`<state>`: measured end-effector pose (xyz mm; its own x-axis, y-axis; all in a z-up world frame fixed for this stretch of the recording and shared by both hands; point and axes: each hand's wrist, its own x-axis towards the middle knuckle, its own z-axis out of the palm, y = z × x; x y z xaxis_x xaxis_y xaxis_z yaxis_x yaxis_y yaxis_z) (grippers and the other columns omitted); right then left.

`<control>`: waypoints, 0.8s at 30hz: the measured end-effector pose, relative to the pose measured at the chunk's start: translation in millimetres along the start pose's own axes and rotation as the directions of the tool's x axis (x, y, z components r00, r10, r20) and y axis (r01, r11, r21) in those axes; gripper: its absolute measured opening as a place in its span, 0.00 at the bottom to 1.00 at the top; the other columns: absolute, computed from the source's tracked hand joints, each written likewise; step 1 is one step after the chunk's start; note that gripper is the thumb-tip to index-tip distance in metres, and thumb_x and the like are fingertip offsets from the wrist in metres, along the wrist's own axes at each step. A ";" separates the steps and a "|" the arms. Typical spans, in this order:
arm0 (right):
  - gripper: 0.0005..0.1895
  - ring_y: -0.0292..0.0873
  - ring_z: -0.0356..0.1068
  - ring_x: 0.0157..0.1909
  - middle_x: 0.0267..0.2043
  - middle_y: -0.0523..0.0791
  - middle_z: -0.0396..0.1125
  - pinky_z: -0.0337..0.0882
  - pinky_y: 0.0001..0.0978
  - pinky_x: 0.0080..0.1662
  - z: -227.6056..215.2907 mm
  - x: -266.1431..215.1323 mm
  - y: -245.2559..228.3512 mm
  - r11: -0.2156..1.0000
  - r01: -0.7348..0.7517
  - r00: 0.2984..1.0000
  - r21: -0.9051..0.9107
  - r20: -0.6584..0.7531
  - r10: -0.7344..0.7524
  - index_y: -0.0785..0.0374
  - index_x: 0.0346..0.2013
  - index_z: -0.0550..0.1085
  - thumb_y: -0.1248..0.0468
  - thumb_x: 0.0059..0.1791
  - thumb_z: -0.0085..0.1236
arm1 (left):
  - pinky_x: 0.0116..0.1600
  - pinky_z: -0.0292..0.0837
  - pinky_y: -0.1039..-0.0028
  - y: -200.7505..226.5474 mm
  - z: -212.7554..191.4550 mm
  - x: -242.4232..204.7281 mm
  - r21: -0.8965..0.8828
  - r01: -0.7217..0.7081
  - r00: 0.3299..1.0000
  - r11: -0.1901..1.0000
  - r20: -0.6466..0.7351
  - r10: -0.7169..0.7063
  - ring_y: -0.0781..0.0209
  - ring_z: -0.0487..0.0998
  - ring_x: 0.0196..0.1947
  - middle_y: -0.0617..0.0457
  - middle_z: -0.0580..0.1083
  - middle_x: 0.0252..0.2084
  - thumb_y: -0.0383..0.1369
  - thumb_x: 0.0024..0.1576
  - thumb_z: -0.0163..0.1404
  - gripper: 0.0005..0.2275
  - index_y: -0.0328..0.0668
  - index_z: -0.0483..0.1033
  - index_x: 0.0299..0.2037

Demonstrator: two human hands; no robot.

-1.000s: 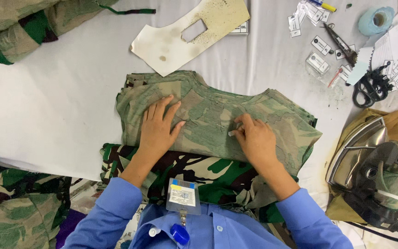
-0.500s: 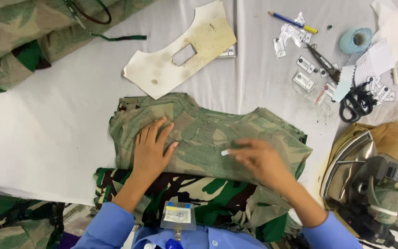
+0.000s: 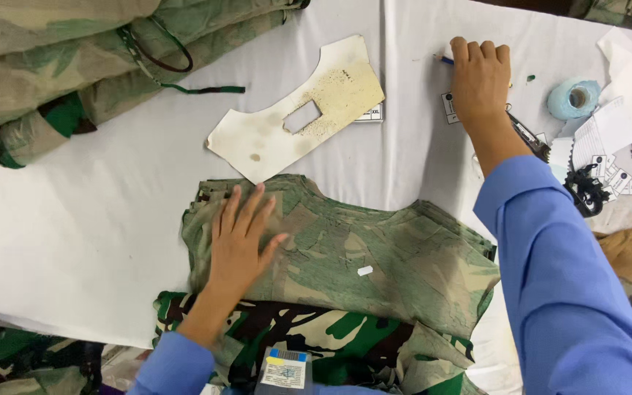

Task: The person irons the collar area of a camouflage-patterned shirt using a template and a steam iron. They repeatedly place a white template over the collar, position a small rectangular label, and press it with the iron. The person also uses a pencil to mark the fabric and handles a stack of shirts on a white work table.

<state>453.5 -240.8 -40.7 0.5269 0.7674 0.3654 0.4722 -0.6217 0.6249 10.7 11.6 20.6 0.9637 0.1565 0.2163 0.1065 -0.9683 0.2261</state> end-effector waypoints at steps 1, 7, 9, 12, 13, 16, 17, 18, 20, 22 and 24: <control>0.22 0.34 0.57 0.31 0.25 0.30 0.59 0.55 0.25 0.40 -11.1 4.8 8.5 1.000 0.013 1.000 0.006 -0.001 -0.013 0.48 0.45 0.66 0.68 0.38 0.51 | 0.70 0.53 0.47 -5.1 4.6 9.3 -0.002 0.014 1.000 1.000 0.004 -0.014 0.44 0.49 0.73 0.54 0.53 0.73 0.52 0.61 0.42 0.27 0.49 0.60 0.67; 0.11 0.45 0.64 0.43 0.40 0.39 0.62 0.60 0.42 0.44 -162.7 6.3 48.4 0.197 -0.587 0.758 0.785 0.449 0.474 0.43 0.40 0.79 0.57 0.51 0.47 | 0.70 0.40 0.40 -27.1 14.5 30.8 0.123 0.125 0.985 0.984 0.106 -0.139 0.39 0.44 0.73 0.48 0.50 0.73 0.57 0.61 0.32 0.33 0.42 0.54 0.71; 0.28 0.56 0.65 0.45 0.46 0.59 0.55 0.70 0.43 0.44 -199.4 -34.8 61.5 0.404 -0.066 0.931 0.912 -0.089 0.354 0.78 0.58 0.67 0.85 0.47 0.26 | 0.71 0.46 0.43 -24.2 13.9 27.5 0.120 0.111 0.994 0.987 -0.023 -0.109 0.40 0.49 0.72 0.45 0.54 0.72 0.54 0.62 0.39 0.30 0.39 0.62 0.67; 0.25 0.51 0.64 0.46 0.50 0.57 0.56 0.63 0.36 0.47 -244.8 -112.2 36.2 0.119 -0.389 0.821 0.914 0.284 0.495 0.71 0.61 0.56 0.82 0.49 0.36 | 0.55 0.68 0.51 13.0 8.7 7.2 -0.186 -0.011 0.995 0.983 0.097 0.029 0.46 0.66 0.62 0.45 0.66 0.63 0.41 0.62 0.44 0.21 0.41 0.64 0.62; 0.25 0.51 0.64 0.46 0.50 0.57 0.56 0.63 0.36 0.47 -250.4 -133.6 21.3 0.115 -0.396 0.824 0.911 0.297 0.482 0.71 0.61 0.56 0.82 0.49 0.36 | 0.55 0.68 0.51 27.1 12.6 4.2 -0.190 0.003 0.994 0.982 0.112 0.018 0.46 0.66 0.62 0.45 0.66 0.63 0.41 0.62 0.44 0.21 0.41 0.64 0.62; 0.13 0.39 0.64 0.41 0.43 0.48 0.63 0.67 0.26 0.46 -273.4 -208.0 -26.6 -0.116 -0.600 0.697 0.792 0.588 0.411 0.64 0.52 0.62 0.77 0.56 0.50 | 0.51 0.71 0.60 66.5 24.4 -26.8 -0.344 -0.316 0.937 0.884 0.036 0.348 0.49 0.73 0.47 0.45 0.72 0.50 0.31 0.58 0.53 0.13 0.34 0.73 0.51; 0.05 0.41 0.68 0.37 0.36 0.49 0.66 0.67 0.29 0.43 -276.3 -229.2 -40.6 -0.144 -0.599 0.692 0.788 0.599 0.403 0.66 0.48 0.66 0.72 0.57 0.47 | 0.48 0.71 0.60 76.2 30.7 -36.6 -0.355 -0.322 0.920 0.878 0.099 0.378 0.48 0.73 0.46 0.45 0.71 0.48 0.36 0.59 0.50 0.15 0.36 0.72 0.53; 0.07 0.44 0.71 0.32 0.29 0.50 0.70 0.68 0.33 0.40 -277.0 -248.7 -53.4 -0.168 -0.594 0.686 0.787 0.604 0.407 0.68 0.45 0.69 0.67 0.59 0.43 | 0.44 0.71 0.60 85.0 39.2 -41.5 -0.365 -0.338 0.897 0.867 0.153 0.414 0.47 0.73 0.45 0.45 0.70 0.46 0.41 0.60 0.46 0.17 0.39 0.71 0.54; 0.07 0.43 0.72 0.32 0.33 0.49 0.70 0.70 0.32 0.38 -296.7 -245.2 -63.2 -0.201 -0.554 0.708 0.808 0.584 0.398 0.65 0.44 0.73 0.67 0.56 0.47 | 0.43 0.70 0.61 95.3 40.9 -46.4 -0.309 -0.355 0.904 0.883 0.129 0.408 0.48 0.72 0.44 0.45 0.69 0.45 0.43 0.60 0.46 0.20 0.40 0.70 0.57; 0.07 0.41 0.73 0.33 0.38 0.48 0.69 0.72 0.30 0.35 -312.7 -237.9 -72.5 -0.234 -0.521 0.726 0.821 0.570 0.384 0.63 0.42 0.77 0.67 0.53 0.51 | 0.42 0.69 0.62 103.6 37.5 -49.7 -0.258 -0.364 0.909 0.895 0.110 0.402 0.48 0.71 0.42 0.44 0.68 0.44 0.46 0.60 0.46 0.22 0.41 0.68 0.59; 0.09 0.43 0.73 0.35 0.39 0.51 0.67 0.76 0.33 0.35 -320.7 -221.3 -81.5 -0.436 -0.475 0.717 0.764 0.624 0.311 0.70 0.46 0.76 0.72 0.53 0.51 | 0.40 0.66 0.63 106.8 30.1 -45.6 -0.204 -0.380 0.908 0.902 0.107 0.406 0.49 0.68 0.40 0.44 0.67 0.43 0.48 0.58 0.46 0.21 0.43 0.73 0.55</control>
<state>71.7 -309.7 48.8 0.9654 0.2593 0.0263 0.0839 -0.2139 -0.9732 -14.5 -104.8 6.2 0.9441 -0.2718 0.1867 -0.3197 -0.8934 0.3157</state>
